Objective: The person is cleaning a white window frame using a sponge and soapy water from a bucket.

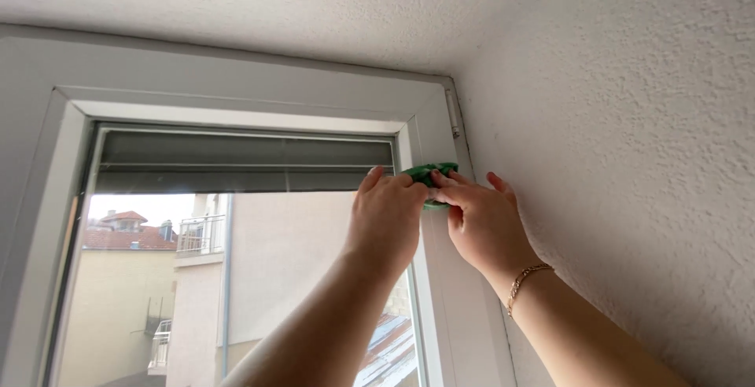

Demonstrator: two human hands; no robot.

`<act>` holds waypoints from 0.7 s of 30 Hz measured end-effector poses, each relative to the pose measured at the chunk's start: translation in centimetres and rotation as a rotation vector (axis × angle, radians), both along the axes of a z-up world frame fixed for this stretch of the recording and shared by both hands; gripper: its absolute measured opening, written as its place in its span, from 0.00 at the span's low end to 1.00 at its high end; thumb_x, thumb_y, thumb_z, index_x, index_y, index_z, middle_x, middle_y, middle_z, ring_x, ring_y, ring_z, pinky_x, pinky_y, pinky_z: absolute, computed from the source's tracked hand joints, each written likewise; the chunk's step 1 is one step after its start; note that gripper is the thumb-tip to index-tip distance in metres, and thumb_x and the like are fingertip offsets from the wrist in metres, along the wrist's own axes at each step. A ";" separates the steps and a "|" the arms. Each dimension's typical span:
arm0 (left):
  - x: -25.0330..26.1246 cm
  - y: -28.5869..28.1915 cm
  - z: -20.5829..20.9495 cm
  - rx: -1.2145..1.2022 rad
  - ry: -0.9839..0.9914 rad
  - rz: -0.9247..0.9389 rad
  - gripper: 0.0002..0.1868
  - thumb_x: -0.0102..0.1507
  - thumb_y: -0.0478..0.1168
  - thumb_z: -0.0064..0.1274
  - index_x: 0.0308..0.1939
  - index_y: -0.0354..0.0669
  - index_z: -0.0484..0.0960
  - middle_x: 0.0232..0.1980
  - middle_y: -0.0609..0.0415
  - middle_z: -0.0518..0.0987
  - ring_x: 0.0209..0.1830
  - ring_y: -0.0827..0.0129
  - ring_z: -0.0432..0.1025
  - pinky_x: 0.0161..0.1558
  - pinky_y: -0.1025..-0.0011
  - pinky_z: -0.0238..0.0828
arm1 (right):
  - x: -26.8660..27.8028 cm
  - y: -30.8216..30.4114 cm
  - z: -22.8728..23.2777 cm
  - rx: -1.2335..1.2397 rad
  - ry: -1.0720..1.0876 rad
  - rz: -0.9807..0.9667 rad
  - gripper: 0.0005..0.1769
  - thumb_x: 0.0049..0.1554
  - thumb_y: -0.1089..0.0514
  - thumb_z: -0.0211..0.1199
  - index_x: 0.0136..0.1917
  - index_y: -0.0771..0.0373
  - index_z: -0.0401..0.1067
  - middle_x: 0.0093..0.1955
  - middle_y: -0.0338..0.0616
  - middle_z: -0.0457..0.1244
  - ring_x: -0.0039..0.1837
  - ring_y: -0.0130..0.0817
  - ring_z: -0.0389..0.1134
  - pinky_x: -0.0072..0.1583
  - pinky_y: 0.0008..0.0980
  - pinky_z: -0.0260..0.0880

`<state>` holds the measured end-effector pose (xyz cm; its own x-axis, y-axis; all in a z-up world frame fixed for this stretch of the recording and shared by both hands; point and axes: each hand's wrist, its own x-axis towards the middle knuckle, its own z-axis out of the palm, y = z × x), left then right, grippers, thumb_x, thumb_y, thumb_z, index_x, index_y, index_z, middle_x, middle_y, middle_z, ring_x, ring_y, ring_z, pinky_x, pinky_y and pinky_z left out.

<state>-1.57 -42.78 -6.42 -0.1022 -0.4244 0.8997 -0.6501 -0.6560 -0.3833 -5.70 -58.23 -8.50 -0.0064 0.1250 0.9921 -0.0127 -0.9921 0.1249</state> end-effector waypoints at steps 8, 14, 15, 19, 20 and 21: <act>1.0 -0.4 -3.3 -0.019 -0.054 -0.017 0.17 0.58 0.26 0.59 0.49 0.49 0.86 0.43 0.57 0.82 0.56 0.60 0.78 0.77 0.54 0.49 | -0.5 0.6 -3.3 0.018 0.014 0.012 0.19 0.59 0.65 0.56 0.56 0.47 0.80 0.64 0.31 0.70 0.70 0.32 0.68 0.77 0.53 0.49; 1.4 -0.8 -4.8 -0.041 -0.137 0.016 0.16 0.56 0.28 0.61 0.46 0.48 0.86 0.40 0.58 0.81 0.54 0.61 0.78 0.75 0.53 0.55 | -0.2 0.5 -5.5 -0.001 -0.026 -0.018 0.18 0.59 0.64 0.59 0.59 0.48 0.79 0.64 0.36 0.70 0.70 0.36 0.68 0.77 0.56 0.49; 1.7 -1.0 -4.8 -0.045 -0.180 0.028 0.18 0.54 0.28 0.62 0.47 0.46 0.86 0.40 0.57 0.80 0.53 0.60 0.79 0.74 0.53 0.56 | -0.1 0.4 -5.7 -0.013 -0.039 -0.044 0.17 0.58 0.64 0.60 0.59 0.49 0.79 0.65 0.37 0.69 0.70 0.37 0.67 0.76 0.58 0.48; 2.1 -1.4 -3.8 -0.016 -0.152 0.016 0.18 0.55 0.27 0.61 0.49 0.45 0.86 0.41 0.56 0.80 0.52 0.59 0.79 0.74 0.50 0.54 | -0.5 0.4 -4.3 -0.016 -0.042 -0.055 0.17 0.59 0.63 0.59 0.58 0.47 0.79 0.66 0.35 0.69 0.71 0.34 0.66 0.77 0.59 0.47; 2.3 -1.8 -3.3 -0.039 -0.182 0.017 0.18 0.55 0.27 0.60 0.49 0.43 0.85 0.42 0.56 0.80 0.53 0.59 0.79 0.74 0.49 0.55 | -0.7 0.3 -3.6 0.000 -0.011 -0.050 0.16 0.60 0.63 0.58 0.57 0.47 0.79 0.66 0.32 0.69 0.71 0.31 0.66 0.77 0.58 0.47; 2.5 -1.9 -3.0 -0.064 -0.210 0.024 0.18 0.55 0.27 0.60 0.49 0.41 0.85 0.43 0.56 0.79 0.54 0.59 0.78 0.73 0.49 0.56 | -0.8 0.5 -2.8 0.013 0.022 -0.040 0.16 0.60 0.62 0.57 0.57 0.46 0.78 0.66 0.30 0.69 0.72 0.28 0.66 0.77 0.58 0.47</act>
